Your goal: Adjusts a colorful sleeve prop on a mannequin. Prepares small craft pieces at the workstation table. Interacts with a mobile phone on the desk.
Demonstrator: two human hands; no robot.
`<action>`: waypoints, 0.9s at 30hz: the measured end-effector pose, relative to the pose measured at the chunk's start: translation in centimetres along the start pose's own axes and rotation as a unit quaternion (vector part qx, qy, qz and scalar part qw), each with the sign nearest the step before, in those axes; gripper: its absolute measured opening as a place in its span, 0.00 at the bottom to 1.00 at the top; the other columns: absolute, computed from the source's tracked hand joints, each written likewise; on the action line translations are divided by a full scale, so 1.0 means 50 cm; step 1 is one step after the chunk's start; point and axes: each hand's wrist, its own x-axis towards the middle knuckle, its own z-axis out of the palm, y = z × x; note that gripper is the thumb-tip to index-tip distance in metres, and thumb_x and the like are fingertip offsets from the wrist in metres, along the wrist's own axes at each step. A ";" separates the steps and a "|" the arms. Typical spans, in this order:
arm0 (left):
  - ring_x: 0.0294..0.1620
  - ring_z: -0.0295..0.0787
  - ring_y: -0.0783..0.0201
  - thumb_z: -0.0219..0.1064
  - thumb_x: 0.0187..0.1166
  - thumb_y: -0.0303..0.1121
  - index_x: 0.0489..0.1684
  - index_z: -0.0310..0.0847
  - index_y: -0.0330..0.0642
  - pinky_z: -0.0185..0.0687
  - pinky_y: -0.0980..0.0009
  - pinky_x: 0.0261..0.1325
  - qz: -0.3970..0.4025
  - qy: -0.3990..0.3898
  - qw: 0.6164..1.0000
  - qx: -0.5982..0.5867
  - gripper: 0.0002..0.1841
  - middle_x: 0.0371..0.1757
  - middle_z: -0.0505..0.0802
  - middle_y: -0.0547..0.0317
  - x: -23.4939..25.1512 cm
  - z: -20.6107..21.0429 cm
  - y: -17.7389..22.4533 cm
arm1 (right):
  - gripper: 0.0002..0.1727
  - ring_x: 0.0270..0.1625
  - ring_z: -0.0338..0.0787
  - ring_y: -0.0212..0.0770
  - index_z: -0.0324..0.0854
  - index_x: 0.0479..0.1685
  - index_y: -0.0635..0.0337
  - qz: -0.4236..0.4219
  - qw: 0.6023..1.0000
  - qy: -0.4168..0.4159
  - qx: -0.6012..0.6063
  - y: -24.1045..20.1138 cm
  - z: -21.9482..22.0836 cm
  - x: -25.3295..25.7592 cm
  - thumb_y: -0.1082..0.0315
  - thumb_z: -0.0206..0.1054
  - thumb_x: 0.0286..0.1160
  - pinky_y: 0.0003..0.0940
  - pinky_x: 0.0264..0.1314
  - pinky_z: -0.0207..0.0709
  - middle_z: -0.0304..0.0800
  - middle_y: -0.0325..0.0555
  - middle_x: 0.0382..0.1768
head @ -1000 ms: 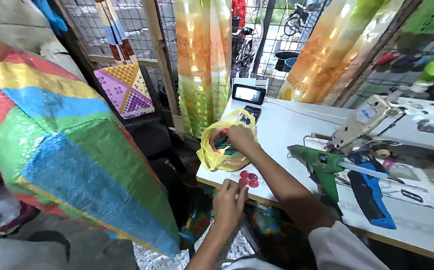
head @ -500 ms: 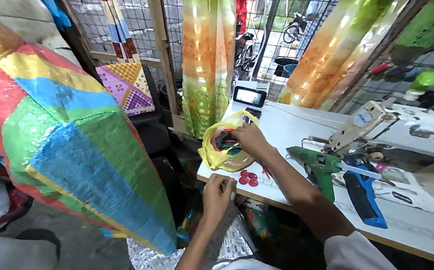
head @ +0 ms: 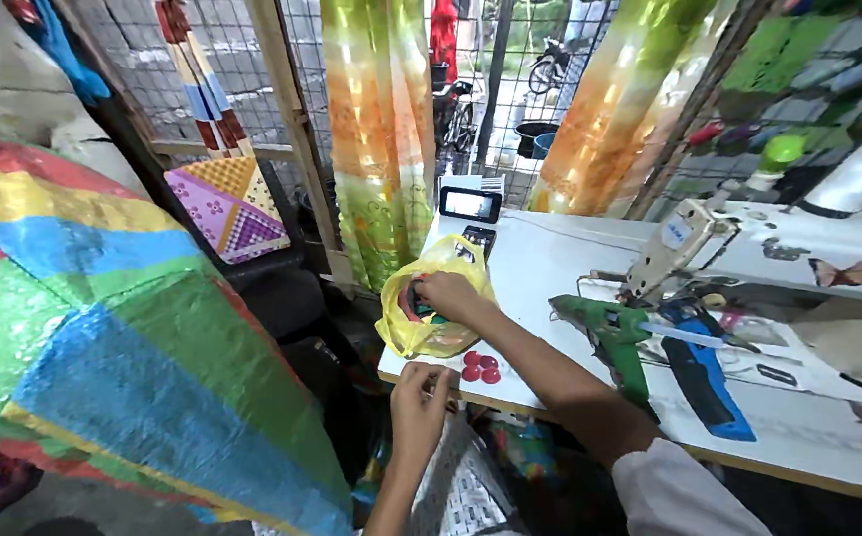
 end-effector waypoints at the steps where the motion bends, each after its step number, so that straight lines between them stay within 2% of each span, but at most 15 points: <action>1: 0.36 0.86 0.73 0.69 0.80 0.32 0.42 0.92 0.36 0.84 0.80 0.42 -0.005 0.009 1.000 -0.003 0.09 0.42 0.90 0.54 0.001 -0.010 -0.003 | 0.10 0.61 0.88 0.67 0.87 0.54 0.65 -0.005 1.000 -0.004 -0.001 -0.003 -0.010 -0.007 0.75 0.66 0.79 0.67 0.56 0.80 0.89 0.64 0.55; 4: 0.37 0.86 0.75 0.68 0.80 0.30 0.41 0.92 0.35 0.83 0.82 0.42 -0.002 0.043 0.999 -0.012 0.08 0.41 0.90 0.55 0.009 -0.035 -0.005 | 0.10 0.62 0.88 0.65 0.87 0.54 0.65 -0.020 0.999 -0.004 0.029 -0.008 -0.058 -0.045 0.75 0.65 0.80 0.67 0.60 0.80 0.90 0.61 0.56; 6: 0.38 0.85 0.77 0.68 0.79 0.30 0.41 0.92 0.35 0.82 0.84 0.42 0.001 0.069 0.997 -0.023 0.08 0.42 0.90 0.56 0.015 -0.047 0.001 | 0.07 0.54 0.91 0.61 0.88 0.48 0.67 -0.034 0.987 0.096 0.122 -0.004 -0.079 -0.093 0.74 0.66 0.81 0.63 0.58 0.81 0.92 0.60 0.47; 7: 0.39 0.85 0.78 0.68 0.79 0.30 0.42 0.92 0.35 0.82 0.84 0.42 -0.002 0.081 0.996 -0.033 0.08 0.42 0.90 0.56 0.019 -0.052 0.005 | 0.08 0.47 0.93 0.56 0.87 0.48 0.68 -0.030 0.966 0.169 0.193 -0.001 -0.084 -0.119 0.72 0.66 0.82 0.58 0.54 0.84 0.92 0.59 0.44; 9: 0.42 0.87 0.76 0.69 0.80 0.31 0.51 0.90 0.32 0.83 0.83 0.44 -0.013 0.090 0.994 -0.064 0.11 0.47 0.91 0.54 0.029 -0.058 0.018 | 0.09 0.35 0.92 0.42 0.84 0.51 0.66 0.014 0.895 0.267 0.356 -0.007 -0.089 -0.170 0.69 0.66 0.83 0.40 0.41 0.88 0.92 0.50 0.38; 10: 0.46 0.89 0.75 0.69 0.80 0.32 0.57 0.88 0.31 0.85 0.81 0.47 -0.021 0.079 0.993 -0.086 0.15 0.52 0.91 0.52 0.034 -0.061 0.026 | 0.08 0.32 0.92 0.36 0.81 0.52 0.63 0.033 0.855 0.280 0.436 -0.013 -0.089 -0.195 0.68 0.66 0.83 0.33 0.37 0.88 0.92 0.46 0.36; 12: 0.53 0.90 0.74 0.67 0.82 0.32 0.68 0.81 0.29 0.87 0.79 0.53 -0.029 0.026 0.989 -0.143 0.20 0.60 0.91 0.51 0.044 -0.068 0.044 | 0.05 0.30 0.92 0.31 0.81 0.50 0.61 0.052 0.787 0.273 0.551 -0.028 -0.081 -0.236 0.73 0.68 0.80 0.28 0.37 0.89 0.93 0.41 0.31; 13: 0.54 0.91 0.73 0.66 0.83 0.31 0.69 0.80 0.28 0.88 0.78 0.55 -0.027 -0.003 0.985 -0.171 0.20 0.61 0.91 0.51 0.048 -0.068 0.052 | 0.05 0.30 0.93 0.31 0.82 0.48 0.61 0.059 0.763 0.261 0.589 -0.035 -0.073 -0.253 0.75 0.68 0.79 0.27 0.38 0.89 0.93 0.39 0.30; 15: 0.51 0.91 0.73 0.63 0.84 0.28 0.64 0.82 0.27 0.88 0.76 0.56 -0.020 -0.057 0.975 -0.213 0.16 0.54 0.94 0.55 0.050 -0.066 0.060 | 0.05 0.30 0.94 0.31 0.82 0.45 0.61 0.071 0.728 0.235 0.641 -0.051 -0.057 -0.281 0.79 0.66 0.77 0.27 0.40 0.90 0.94 0.39 0.28; 17: 0.41 0.92 0.75 0.63 0.83 0.25 0.55 0.87 0.30 0.89 0.77 0.49 -0.019 -0.097 0.966 -0.240 0.11 0.42 0.95 0.62 0.047 -0.058 0.062 | 0.06 0.30 0.94 0.32 0.82 0.44 0.62 0.087 0.719 0.208 0.658 -0.062 -0.046 -0.298 0.81 0.65 0.77 0.27 0.41 0.90 0.94 0.39 0.27; 19: 0.34 0.90 0.77 0.64 0.83 0.25 0.48 0.89 0.32 0.87 0.80 0.41 -0.025 -0.118 0.961 -0.248 0.08 0.34 0.94 0.66 0.039 -0.048 0.059 | 0.05 0.29 0.93 0.31 0.82 0.43 0.62 0.113 0.721 0.189 0.657 -0.070 -0.037 -0.306 0.81 0.65 0.77 0.25 0.39 0.89 0.94 0.39 0.26; 23: 0.29 0.87 0.80 0.65 0.81 0.24 0.43 0.89 0.33 0.84 0.82 0.35 -0.031 -0.135 0.958 -0.250 0.07 0.30 0.93 0.68 0.017 -0.040 0.049 | 0.04 0.29 0.94 0.31 0.80 0.46 0.65 0.116 0.706 0.164 0.679 -0.076 -0.008 -0.319 0.79 0.62 0.80 0.25 0.37 0.89 0.94 0.41 0.27; 27: 0.31 0.89 0.79 0.63 0.83 0.24 0.45 0.91 0.31 0.87 0.81 0.39 -0.032 -0.158 0.959 -0.234 0.09 0.31 0.94 0.66 -0.022 -0.051 0.038 | 0.04 0.31 0.95 0.31 0.79 0.47 0.64 0.131 0.708 0.124 0.682 -0.091 0.010 -0.341 0.76 0.60 0.83 0.27 0.41 0.91 0.95 0.39 0.29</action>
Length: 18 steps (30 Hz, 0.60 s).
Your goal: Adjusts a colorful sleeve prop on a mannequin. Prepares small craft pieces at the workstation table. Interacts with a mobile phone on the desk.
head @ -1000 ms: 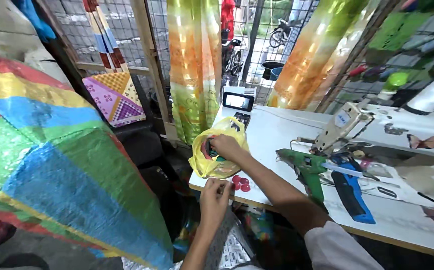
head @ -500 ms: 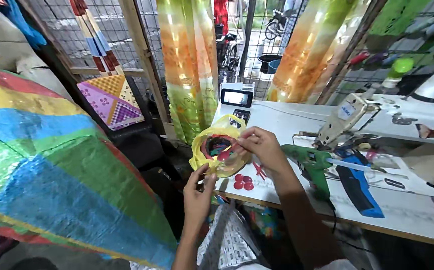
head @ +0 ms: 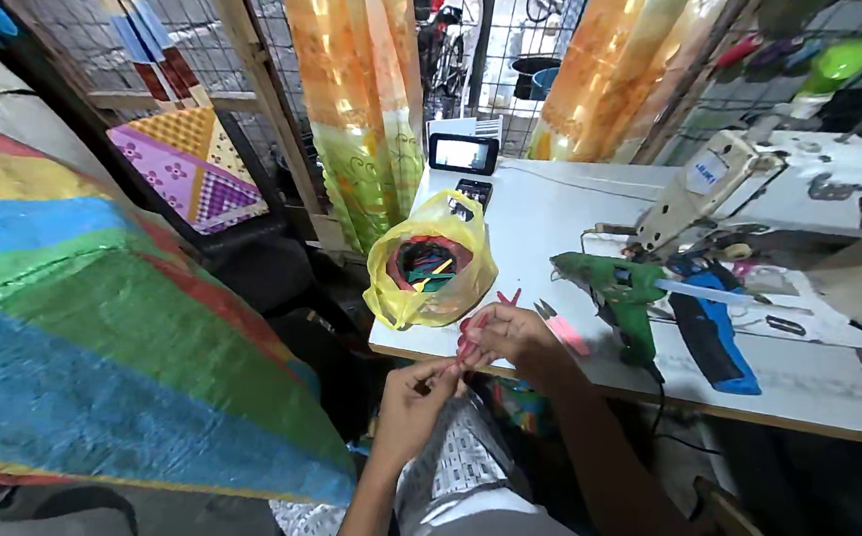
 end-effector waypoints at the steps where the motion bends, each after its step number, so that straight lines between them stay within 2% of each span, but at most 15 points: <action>1: 0.31 0.89 0.78 0.63 0.83 0.25 0.45 0.91 0.30 0.87 0.81 0.39 -0.007 0.000 1.000 0.004 0.10 0.32 0.94 0.66 -0.014 0.001 -0.001 | 0.04 0.32 0.95 0.31 0.79 0.48 0.64 0.005 1.000 -0.008 -0.007 0.004 0.001 -0.007 0.76 0.60 0.83 0.27 0.42 0.91 0.94 0.38 0.30; 3: 0.31 0.89 0.79 0.63 0.83 0.25 0.45 0.91 0.31 0.87 0.81 0.38 -0.009 0.015 1.000 0.021 0.10 0.32 0.94 0.65 -0.044 0.006 -0.006 | 0.05 0.32 0.95 0.29 0.79 0.49 0.66 0.006 0.999 -0.020 -0.043 0.010 0.007 -0.024 0.75 0.60 0.83 0.26 0.42 0.91 0.94 0.38 0.30; 5: 0.30 0.89 0.79 0.64 0.82 0.26 0.43 0.92 0.31 0.87 0.82 0.37 -0.003 0.048 0.997 0.054 0.10 0.32 0.94 0.65 -0.071 0.011 -0.016 | 0.09 0.34 0.94 0.30 0.80 0.51 0.70 0.001 0.995 -0.012 -0.102 0.017 0.024 -0.046 0.72 0.61 0.84 0.27 0.44 0.90 0.94 0.41 0.33; 7: 0.30 0.89 0.80 0.64 0.80 0.25 0.42 0.92 0.31 0.88 0.82 0.38 -0.004 0.092 0.992 0.082 0.10 0.32 0.95 0.65 -0.091 0.018 -0.033 | 0.11 0.37 0.95 0.33 0.84 0.51 0.69 -0.077 0.973 0.038 -0.214 0.042 0.059 -0.080 0.69 0.62 0.84 0.30 0.46 0.89 0.94 0.45 0.35; 9: 0.33 0.91 0.81 0.64 0.78 0.23 0.42 0.92 0.29 0.90 0.82 0.41 -0.010 0.144 0.985 0.094 0.09 0.34 0.96 0.64 -0.101 0.026 -0.049 | 0.09 0.35 0.94 0.35 0.89 0.40 0.62 -0.257 0.894 0.108 -0.351 0.098 0.104 -0.110 0.68 0.64 0.82 0.30 0.40 0.88 0.94 0.44 0.32; 10: 0.36 0.92 0.82 0.64 0.76 0.22 0.43 0.91 0.28 0.90 0.82 0.45 -0.011 0.164 0.982 0.095 0.09 0.37 0.97 0.64 -0.103 0.027 -0.055 | 0.08 0.35 0.93 0.37 0.89 0.37 0.57 -0.326 0.851 0.127 -0.392 0.123 0.122 -0.119 0.69 0.64 0.80 0.28 0.39 0.87 0.94 0.43 0.33; 11: 0.37 0.92 0.83 0.63 0.76 0.21 0.43 0.91 0.28 0.89 0.83 0.46 -0.018 0.177 0.979 0.097 0.09 0.37 0.97 0.64 -0.105 0.028 -0.055 | 0.07 0.37 0.94 0.37 0.88 0.37 0.55 -0.357 0.832 0.131 -0.405 0.138 0.131 -0.126 0.70 0.64 0.79 0.26 0.41 0.87 0.96 0.43 0.36; 12: 0.35 0.91 0.83 0.63 0.77 0.21 0.43 0.91 0.28 0.89 0.84 0.45 -0.034 0.178 0.979 0.093 0.09 0.36 0.96 0.65 -0.108 0.027 -0.052 | 0.08 0.39 0.94 0.36 0.88 0.38 0.57 -0.351 0.844 0.126 -0.385 0.144 0.130 -0.128 0.69 0.64 0.80 0.25 0.44 0.87 0.96 0.43 0.37; 13: 0.32 0.90 0.83 0.63 0.78 0.22 0.42 0.91 0.31 0.88 0.84 0.41 -0.053 0.158 0.983 0.076 0.09 0.33 0.95 0.68 -0.111 0.024 -0.046 | 0.08 0.38 0.94 0.33 0.88 0.40 0.59 -0.313 0.881 0.115 -0.335 0.137 0.119 -0.127 0.68 0.64 0.82 0.24 0.45 0.87 0.95 0.42 0.35; 15: 0.28 0.88 0.81 0.64 0.84 0.28 0.43 0.93 0.40 0.87 0.83 0.37 -0.069 0.047 0.996 -0.011 0.09 0.29 0.94 0.71 -0.126 0.004 -0.030 | 0.09 0.36 0.94 0.29 0.86 0.45 0.68 -0.163 0.970 0.046 -0.172 0.087 0.075 -0.122 0.70 0.64 0.82 0.25 0.43 0.88 0.94 0.41 0.33; 16: 0.28 0.88 0.82 0.64 0.86 0.33 0.44 0.94 0.46 0.86 0.84 0.35 -0.071 -0.029 0.994 -0.084 0.10 0.29 0.95 0.73 -0.131 -0.010 -0.017 | 0.07 0.34 0.93 0.27 0.83 0.47 0.66 -0.094 0.993 -0.002 -0.072 0.063 0.049 -0.119 0.71 0.63 0.82 0.25 0.41 0.89 0.94 0.38 0.32; 17: 0.29 0.89 0.83 0.63 0.87 0.39 0.45 0.95 0.50 0.86 0.85 0.36 -0.061 -0.114 0.978 -0.166 0.12 0.30 0.95 0.73 -0.131 -0.022 -0.002 | 0.05 0.32 0.93 0.27 0.81 0.47 0.60 -0.054 0.997 -0.046 0.029 0.051 0.029 -0.117 0.69 0.62 0.83 0.25 0.39 0.89 0.94 0.34 0.31; 18: 0.29 0.87 0.84 0.62 0.88 0.43 0.42 0.93 0.50 0.83 0.85 0.36 -0.037 -0.190 0.951 -0.242 0.14 0.30 0.94 0.74 -0.130 -0.026 0.012 | 0.04 0.32 0.93 0.26 0.82 0.46 0.52 -0.043 0.990 -0.064 0.119 0.046 0.016 -0.119 0.66 0.63 0.84 0.24 0.37 0.89 0.95 0.31 0.32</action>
